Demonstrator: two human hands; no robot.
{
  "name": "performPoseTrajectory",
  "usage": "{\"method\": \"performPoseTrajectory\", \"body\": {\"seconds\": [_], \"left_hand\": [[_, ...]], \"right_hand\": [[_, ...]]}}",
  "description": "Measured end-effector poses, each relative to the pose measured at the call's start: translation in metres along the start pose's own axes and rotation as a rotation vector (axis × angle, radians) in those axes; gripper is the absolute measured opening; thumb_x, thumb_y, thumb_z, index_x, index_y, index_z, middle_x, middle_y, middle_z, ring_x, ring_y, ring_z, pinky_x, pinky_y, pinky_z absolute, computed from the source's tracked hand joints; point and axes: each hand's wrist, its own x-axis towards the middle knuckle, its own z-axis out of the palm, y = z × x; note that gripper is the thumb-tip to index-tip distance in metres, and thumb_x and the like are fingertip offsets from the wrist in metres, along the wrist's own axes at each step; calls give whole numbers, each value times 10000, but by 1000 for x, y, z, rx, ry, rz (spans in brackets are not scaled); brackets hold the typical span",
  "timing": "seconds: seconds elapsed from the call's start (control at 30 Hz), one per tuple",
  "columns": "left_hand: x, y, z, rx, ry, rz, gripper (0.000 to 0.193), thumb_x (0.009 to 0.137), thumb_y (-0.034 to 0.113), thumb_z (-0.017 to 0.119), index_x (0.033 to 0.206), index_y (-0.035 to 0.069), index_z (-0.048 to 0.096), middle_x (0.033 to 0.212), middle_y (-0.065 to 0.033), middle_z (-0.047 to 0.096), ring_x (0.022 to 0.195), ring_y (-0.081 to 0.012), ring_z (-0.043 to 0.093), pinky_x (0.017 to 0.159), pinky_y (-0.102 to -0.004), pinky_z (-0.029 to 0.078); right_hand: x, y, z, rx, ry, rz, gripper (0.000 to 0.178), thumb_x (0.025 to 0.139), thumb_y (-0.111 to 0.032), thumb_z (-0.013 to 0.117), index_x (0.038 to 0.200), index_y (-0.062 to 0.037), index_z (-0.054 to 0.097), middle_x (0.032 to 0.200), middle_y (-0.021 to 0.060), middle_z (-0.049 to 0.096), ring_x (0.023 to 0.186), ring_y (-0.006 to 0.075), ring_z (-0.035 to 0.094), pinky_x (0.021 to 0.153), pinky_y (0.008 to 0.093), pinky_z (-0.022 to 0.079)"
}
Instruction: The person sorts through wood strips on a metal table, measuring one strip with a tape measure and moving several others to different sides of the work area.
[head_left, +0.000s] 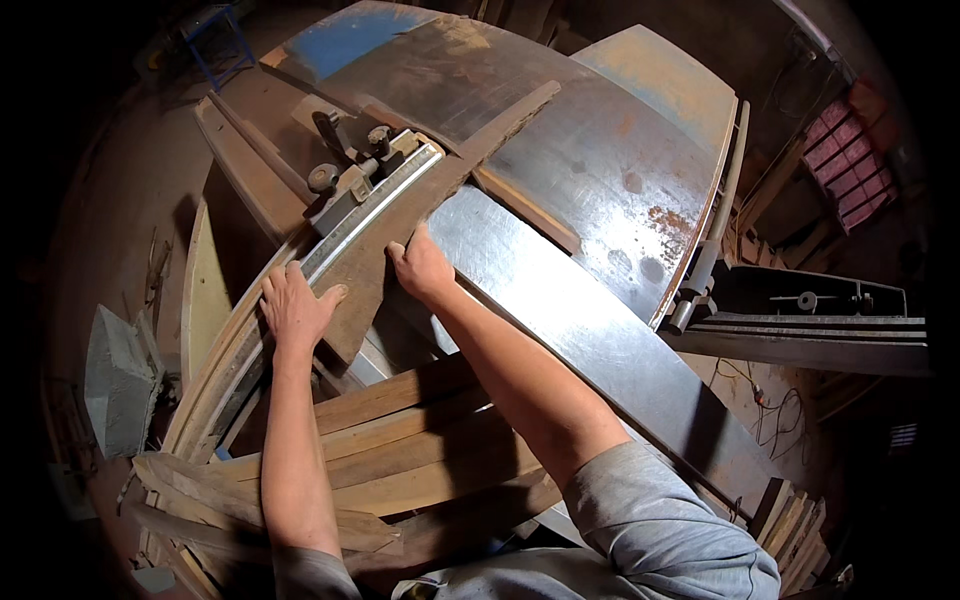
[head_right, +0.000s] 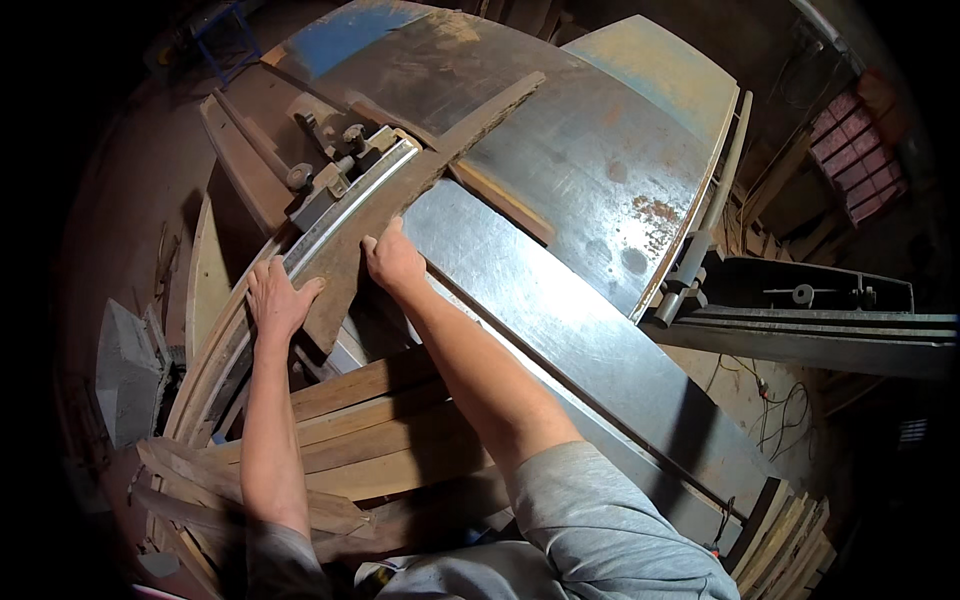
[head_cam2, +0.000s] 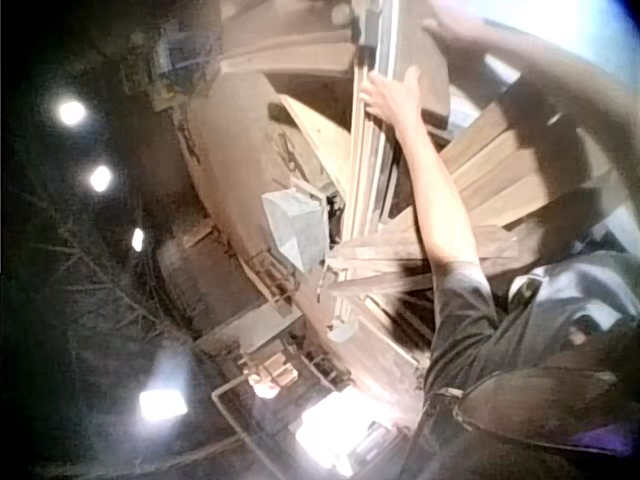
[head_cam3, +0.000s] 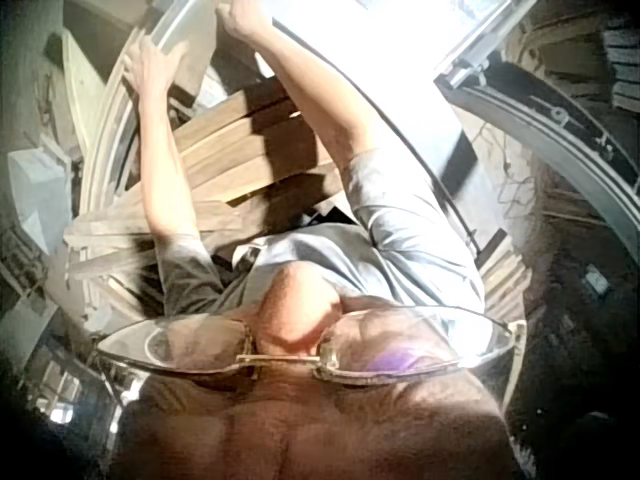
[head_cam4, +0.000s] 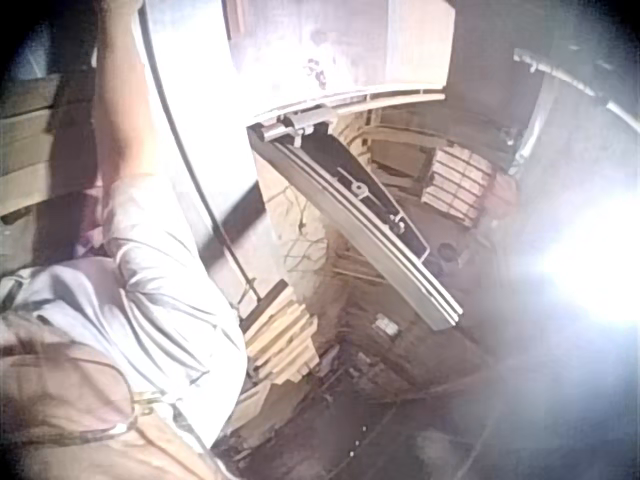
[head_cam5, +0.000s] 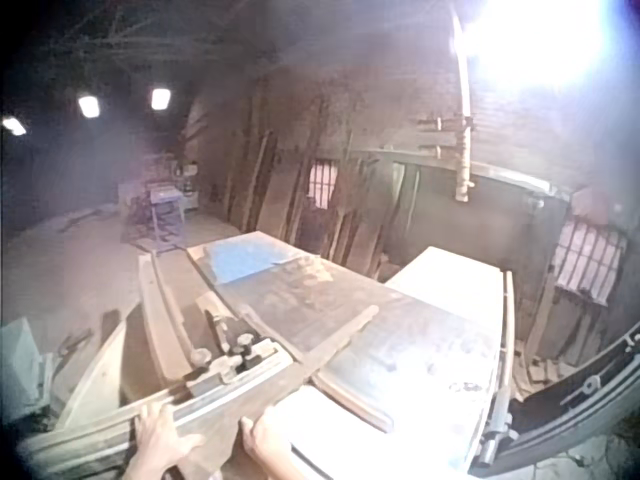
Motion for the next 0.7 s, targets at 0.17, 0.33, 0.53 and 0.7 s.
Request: {"method": "performPoseTrajectory", "body": {"seconds": [0.17,0.33,0.53,0.7], "left_hand": [[9,-3,2,5,-10,-3,749,771,434,866,1287,-19,565,1341,-192,538,1334,-382,445,1093,-538,405],[21,-3,2,-14,-27,-2,743,771,423,864,1291,-16,565,1359,-200,534,1343,-385,442,1101,-544,401],[29,-14,-1,-44,-81,-54,774,785,424,859,1335,-23,547,1390,-200,523,1367,-388,427,1128,-548,382],[22,-3,-14,-80,-115,-75,779,790,429,861,1346,-17,545,1418,-184,498,1375,-379,419,1149,-555,358]], "right_hand": [[7,-3,2,-23,-13,30,566,983,-361,610,1283,74,409,1057,377,691,1037,526,675,920,566,527],[16,-7,4,6,4,55,544,990,-366,610,1298,48,440,1079,357,698,1042,527,674,919,562,524],[15,-27,-86,-217,-238,-65,501,1007,-443,630,1160,30,696,879,212,751,820,332,745,805,480,553],[80,25,-263,-866,51,-31,493,955,-380,677,1355,-93,662,1241,220,714,1151,392,681,933,466,552]]}}
